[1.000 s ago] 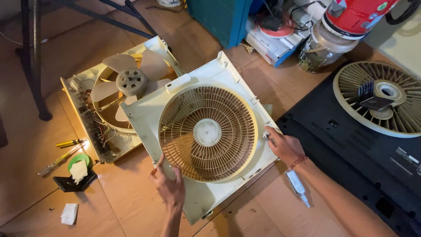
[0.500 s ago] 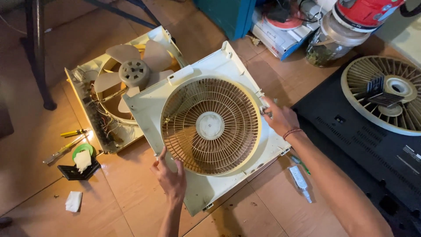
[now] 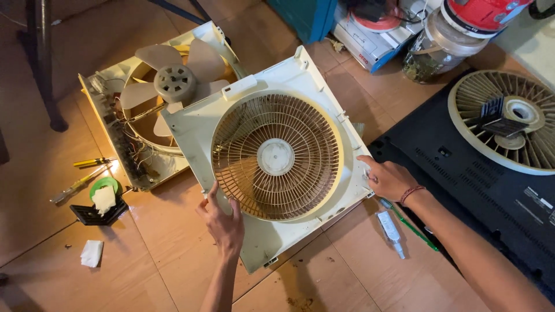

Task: Cleaning the plastic housing of a disassembled electric fan using a cloth and a brush.

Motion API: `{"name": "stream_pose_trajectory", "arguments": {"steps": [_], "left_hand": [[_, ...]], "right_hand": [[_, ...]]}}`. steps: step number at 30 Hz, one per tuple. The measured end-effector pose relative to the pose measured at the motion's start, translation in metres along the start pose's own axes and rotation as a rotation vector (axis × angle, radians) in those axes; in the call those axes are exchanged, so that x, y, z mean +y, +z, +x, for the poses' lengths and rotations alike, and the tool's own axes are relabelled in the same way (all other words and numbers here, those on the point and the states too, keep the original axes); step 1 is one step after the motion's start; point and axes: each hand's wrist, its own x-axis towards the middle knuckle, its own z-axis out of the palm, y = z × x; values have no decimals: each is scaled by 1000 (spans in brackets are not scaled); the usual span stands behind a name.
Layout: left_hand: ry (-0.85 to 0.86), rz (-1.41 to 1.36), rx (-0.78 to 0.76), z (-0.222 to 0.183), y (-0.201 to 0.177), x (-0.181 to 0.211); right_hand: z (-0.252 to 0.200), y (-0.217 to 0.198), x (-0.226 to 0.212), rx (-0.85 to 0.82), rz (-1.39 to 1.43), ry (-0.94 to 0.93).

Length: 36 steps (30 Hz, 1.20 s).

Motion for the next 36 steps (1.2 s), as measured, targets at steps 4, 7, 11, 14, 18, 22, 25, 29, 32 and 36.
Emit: {"name": "stream_pose_trajectory", "arguments": {"steps": [4, 7, 11, 14, 18, 22, 25, 29, 32, 36], "left_hand": [[2, 41, -21, 4, 1, -6], [-2, 45, -25, 2, 0, -5], [-9, 37, -9, 0, -2, 1], [-9, 36, -12, 4, -3, 8], [5, 59, -31, 1, -5, 6], [-4, 84, -23, 3, -1, 1], [11, 91, -11, 1, 0, 2], [27, 77, -2, 2, 0, 0], [39, 101, -2, 2, 5, -13], [41, 94, 5, 1, 1, -3]], "right_hand": [[8, -27, 2, -182, 339, 68], [12, -27, 2, 62, 429, 112], [25, 14, 9, 35, 70, 170], [38, 48, 14, 14, -98, 159], [27, 35, 3, 4, 55, 171], [20, -5, 2, 66, 262, 202], [16, 5, -2, 132, 200, 165], [23, 43, 8, 152, -150, 19], [28, 55, 20, 150, -232, -14], [40, 63, 39, 121, -339, -82]]}}
